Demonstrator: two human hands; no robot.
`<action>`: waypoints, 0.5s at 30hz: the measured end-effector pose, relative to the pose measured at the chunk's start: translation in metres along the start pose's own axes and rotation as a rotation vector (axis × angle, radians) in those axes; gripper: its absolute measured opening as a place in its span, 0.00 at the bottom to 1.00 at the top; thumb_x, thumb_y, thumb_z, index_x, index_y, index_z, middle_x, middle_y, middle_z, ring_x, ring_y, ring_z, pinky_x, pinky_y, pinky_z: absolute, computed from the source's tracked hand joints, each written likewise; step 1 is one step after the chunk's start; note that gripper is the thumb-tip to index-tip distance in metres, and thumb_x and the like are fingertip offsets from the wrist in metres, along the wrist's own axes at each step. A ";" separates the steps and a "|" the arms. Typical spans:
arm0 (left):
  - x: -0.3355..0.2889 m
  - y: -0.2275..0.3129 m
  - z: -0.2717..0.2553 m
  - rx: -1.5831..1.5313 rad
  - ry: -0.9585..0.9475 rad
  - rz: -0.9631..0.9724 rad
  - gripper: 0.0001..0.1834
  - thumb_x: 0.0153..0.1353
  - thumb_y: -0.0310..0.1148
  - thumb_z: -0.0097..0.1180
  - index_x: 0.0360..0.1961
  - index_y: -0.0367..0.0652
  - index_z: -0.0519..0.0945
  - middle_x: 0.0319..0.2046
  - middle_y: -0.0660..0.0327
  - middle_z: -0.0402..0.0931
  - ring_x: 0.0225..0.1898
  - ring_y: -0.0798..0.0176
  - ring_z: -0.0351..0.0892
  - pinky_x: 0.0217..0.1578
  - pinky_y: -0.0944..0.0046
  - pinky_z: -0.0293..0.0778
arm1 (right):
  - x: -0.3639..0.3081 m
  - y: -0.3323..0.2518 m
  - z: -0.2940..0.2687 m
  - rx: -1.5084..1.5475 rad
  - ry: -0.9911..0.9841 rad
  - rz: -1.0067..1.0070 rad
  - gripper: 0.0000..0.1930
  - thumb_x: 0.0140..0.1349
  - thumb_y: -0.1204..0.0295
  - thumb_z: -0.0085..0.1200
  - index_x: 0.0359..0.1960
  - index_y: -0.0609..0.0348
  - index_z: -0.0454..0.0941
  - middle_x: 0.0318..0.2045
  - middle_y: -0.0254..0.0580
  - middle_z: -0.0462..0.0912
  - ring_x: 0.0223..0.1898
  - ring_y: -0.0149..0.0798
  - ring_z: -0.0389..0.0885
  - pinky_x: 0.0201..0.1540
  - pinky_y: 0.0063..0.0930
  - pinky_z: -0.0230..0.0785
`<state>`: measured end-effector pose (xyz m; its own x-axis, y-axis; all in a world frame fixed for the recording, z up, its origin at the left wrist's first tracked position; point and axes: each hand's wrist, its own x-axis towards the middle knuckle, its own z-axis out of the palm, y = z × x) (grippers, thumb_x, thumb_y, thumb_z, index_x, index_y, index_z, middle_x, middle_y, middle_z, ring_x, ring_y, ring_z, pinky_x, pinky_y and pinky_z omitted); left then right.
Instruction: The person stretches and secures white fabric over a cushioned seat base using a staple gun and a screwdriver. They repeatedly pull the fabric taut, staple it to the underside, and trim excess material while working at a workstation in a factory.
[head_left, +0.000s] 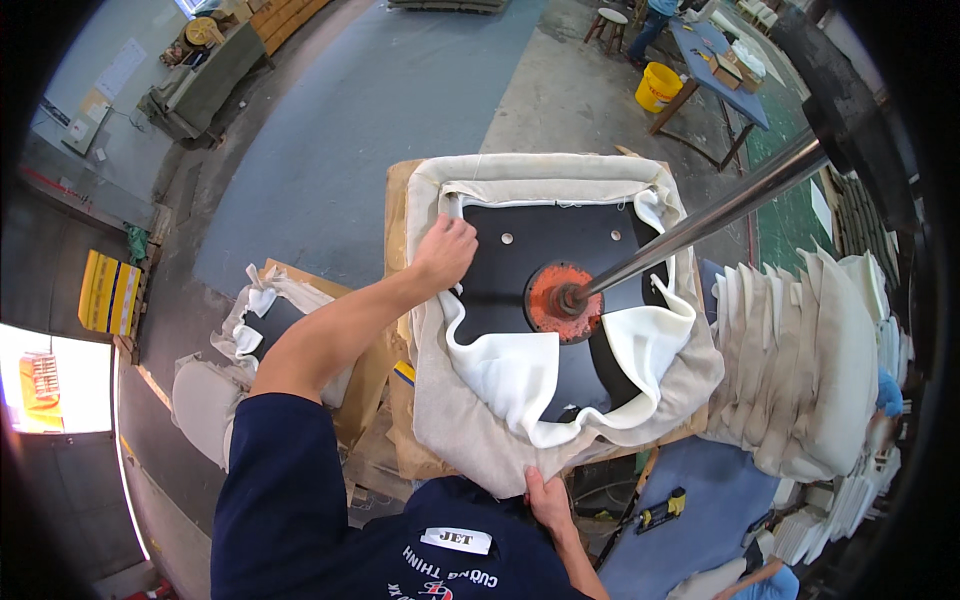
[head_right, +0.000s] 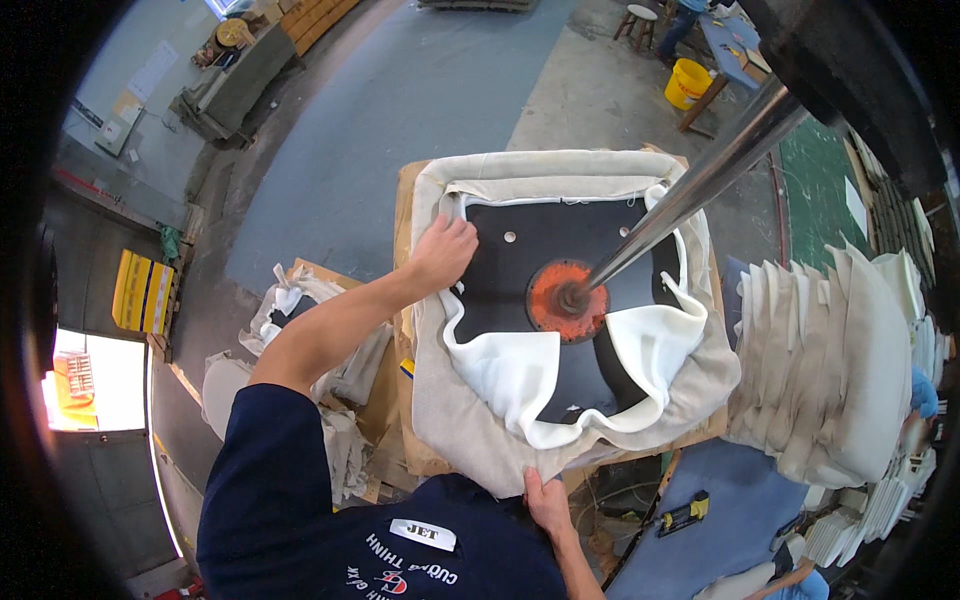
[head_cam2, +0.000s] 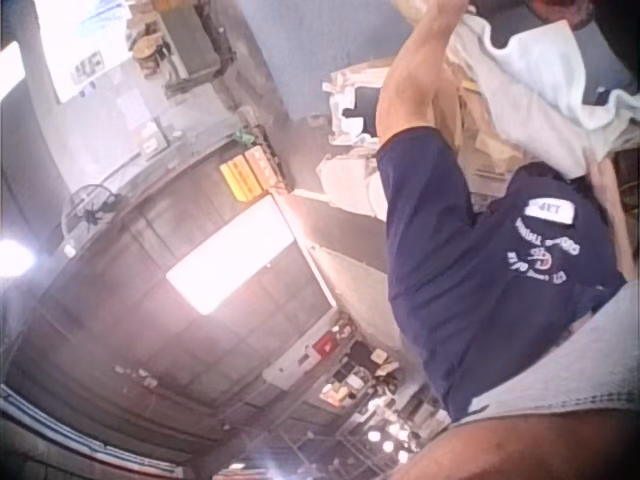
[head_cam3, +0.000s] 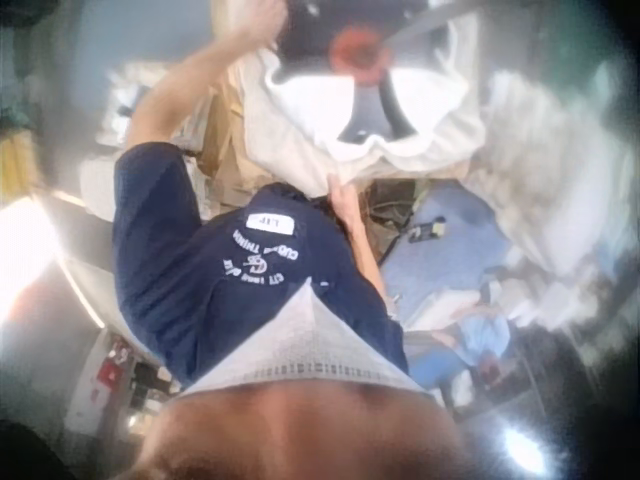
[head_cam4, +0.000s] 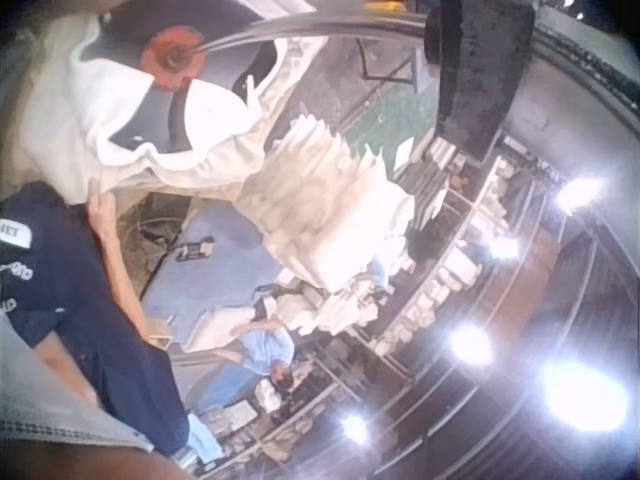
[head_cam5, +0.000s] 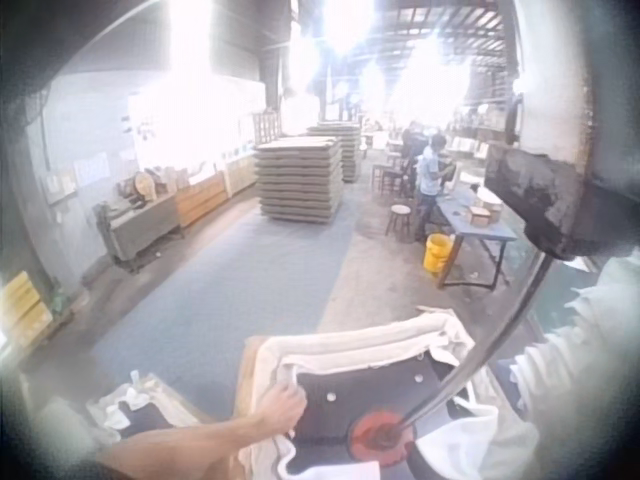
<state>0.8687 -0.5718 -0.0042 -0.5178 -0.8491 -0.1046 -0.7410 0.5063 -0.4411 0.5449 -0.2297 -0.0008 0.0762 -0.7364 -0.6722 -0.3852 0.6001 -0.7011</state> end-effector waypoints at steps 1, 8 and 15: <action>-0.004 -0.006 0.000 0.002 0.059 0.005 0.15 0.61 0.37 0.59 0.50 0.51 0.80 0.46 0.63 0.78 0.54 0.60 0.73 0.54 0.54 0.65 | -0.002 0.000 -0.003 -0.018 -0.006 0.002 0.32 0.76 0.49 0.48 0.22 0.67 0.80 0.16 0.41 0.79 0.21 0.38 0.78 0.30 0.38 0.71; -0.022 -0.020 0.014 -0.193 0.209 -0.060 0.07 0.59 0.36 0.61 0.39 0.57 0.84 0.41 0.67 0.78 0.49 0.60 0.77 0.50 0.53 0.68 | -0.001 0.003 -0.007 -0.117 -0.029 0.009 0.33 0.76 0.47 0.47 0.22 0.66 0.81 0.16 0.42 0.80 0.22 0.40 0.81 0.31 0.38 0.72; -0.060 -0.035 0.014 -0.333 0.172 -0.127 0.10 0.62 0.42 0.64 0.42 0.54 0.87 0.56 0.63 0.77 0.59 0.55 0.73 0.57 0.50 0.69 | 0.002 -0.006 -0.015 -0.142 -0.042 -0.048 0.33 0.76 0.48 0.46 0.21 0.66 0.80 0.15 0.42 0.79 0.21 0.40 0.80 0.31 0.39 0.72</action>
<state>0.9318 -0.5407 0.0047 -0.4564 -0.8846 0.0954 -0.8872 0.4443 -0.1247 0.5334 -0.2398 0.0059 0.1355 -0.7477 -0.6500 -0.5062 0.5118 -0.6942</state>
